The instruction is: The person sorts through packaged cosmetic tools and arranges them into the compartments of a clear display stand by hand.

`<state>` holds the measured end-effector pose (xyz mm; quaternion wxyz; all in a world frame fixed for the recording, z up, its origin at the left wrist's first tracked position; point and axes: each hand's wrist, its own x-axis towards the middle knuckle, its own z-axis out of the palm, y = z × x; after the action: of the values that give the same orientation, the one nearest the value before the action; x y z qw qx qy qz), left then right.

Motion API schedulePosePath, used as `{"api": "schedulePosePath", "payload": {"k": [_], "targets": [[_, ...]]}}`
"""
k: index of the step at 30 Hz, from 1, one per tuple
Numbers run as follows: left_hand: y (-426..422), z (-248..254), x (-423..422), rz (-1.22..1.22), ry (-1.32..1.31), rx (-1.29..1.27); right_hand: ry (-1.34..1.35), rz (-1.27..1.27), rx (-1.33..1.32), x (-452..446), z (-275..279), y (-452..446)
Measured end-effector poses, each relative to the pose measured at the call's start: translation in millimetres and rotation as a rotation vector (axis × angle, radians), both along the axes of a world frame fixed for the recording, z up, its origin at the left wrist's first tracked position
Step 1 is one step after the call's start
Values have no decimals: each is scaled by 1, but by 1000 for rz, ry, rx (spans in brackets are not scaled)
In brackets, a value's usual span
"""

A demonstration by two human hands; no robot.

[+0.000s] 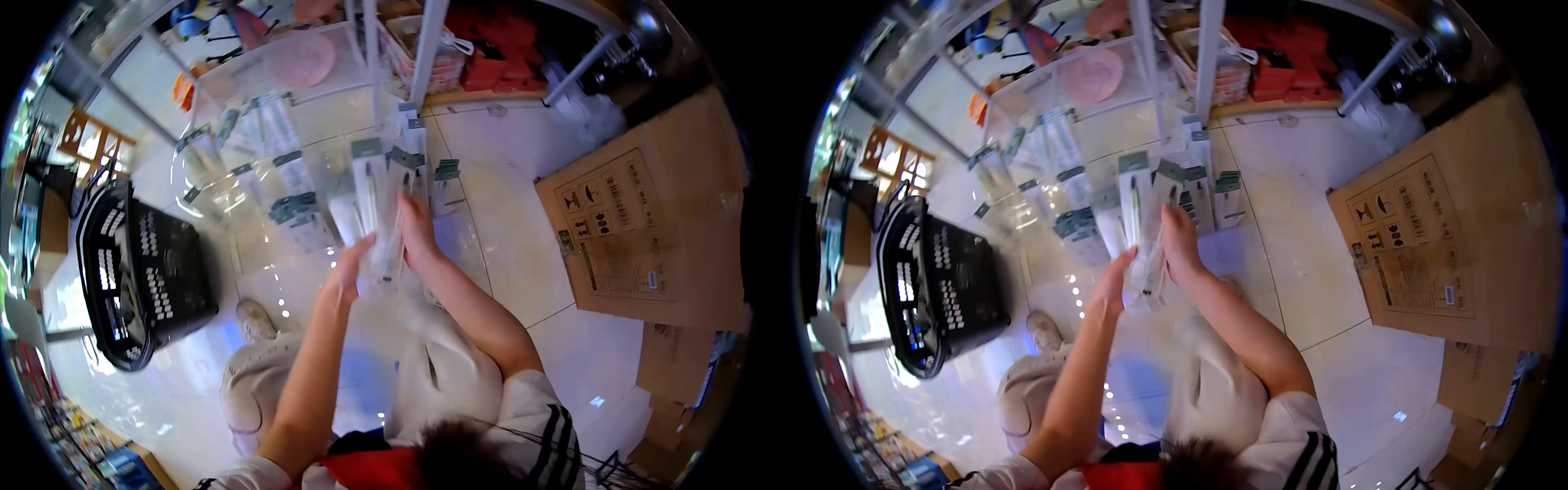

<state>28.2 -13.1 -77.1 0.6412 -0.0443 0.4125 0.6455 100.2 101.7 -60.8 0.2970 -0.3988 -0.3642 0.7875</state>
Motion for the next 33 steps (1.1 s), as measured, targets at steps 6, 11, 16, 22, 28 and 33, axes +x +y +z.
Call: {"api": "schedulePosePath", "payload": {"k": [6, 11, 16, 22, 28, 33], "targets": [[-16, -92, 19, 371, -13, 50, -161, -446, 57, 65, -111, 67], [-41, -128, 9, 341, 164, -146, -310, -231, 744, 104, -154, 96], [-25, -112, 24, 272, 283, -279, -673, 188, 1111, 86, -185, 117], [-6, -112, 34, 210, 391, -281, -807, 419, 942, 53, -221, 141], [0, -121, 41, 195, 517, -317, -1181, 382, 1165, 57, -171, 123], [25, -107, 48, 15, 671, -411, -479, 188, 735, 76, -134, 69]]}}
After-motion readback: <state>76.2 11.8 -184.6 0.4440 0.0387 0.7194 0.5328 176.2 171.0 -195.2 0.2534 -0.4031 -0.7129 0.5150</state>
